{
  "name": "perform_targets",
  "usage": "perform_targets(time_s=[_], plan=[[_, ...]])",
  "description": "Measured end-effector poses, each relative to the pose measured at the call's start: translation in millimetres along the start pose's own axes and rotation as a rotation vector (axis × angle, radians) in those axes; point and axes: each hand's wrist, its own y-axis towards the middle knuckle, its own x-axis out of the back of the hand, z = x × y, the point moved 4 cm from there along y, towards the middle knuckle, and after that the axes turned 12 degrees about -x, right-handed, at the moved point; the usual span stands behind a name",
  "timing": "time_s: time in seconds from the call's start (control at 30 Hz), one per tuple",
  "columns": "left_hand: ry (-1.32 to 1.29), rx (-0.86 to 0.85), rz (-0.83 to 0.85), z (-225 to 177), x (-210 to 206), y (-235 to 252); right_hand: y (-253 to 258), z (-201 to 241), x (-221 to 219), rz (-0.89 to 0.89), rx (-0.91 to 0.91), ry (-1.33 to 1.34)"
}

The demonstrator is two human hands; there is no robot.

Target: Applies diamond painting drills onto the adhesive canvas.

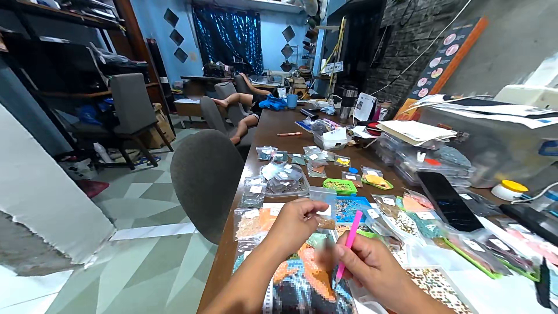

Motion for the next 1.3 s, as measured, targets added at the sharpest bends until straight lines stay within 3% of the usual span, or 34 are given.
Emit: perform_targets(time_s=[0.57, 1.3], plan=[[0.006, -0.008, 0.002, -1.0, 0.1, -0.9, -0.6, 2.3, 2.8, 0.021, 0.104, -0.03], [0.042, -0.008, -0.003, 0.3, 2.3, -1.9, -1.8, 0.9, 0.0, 0.061, 0.105, -0.062]])
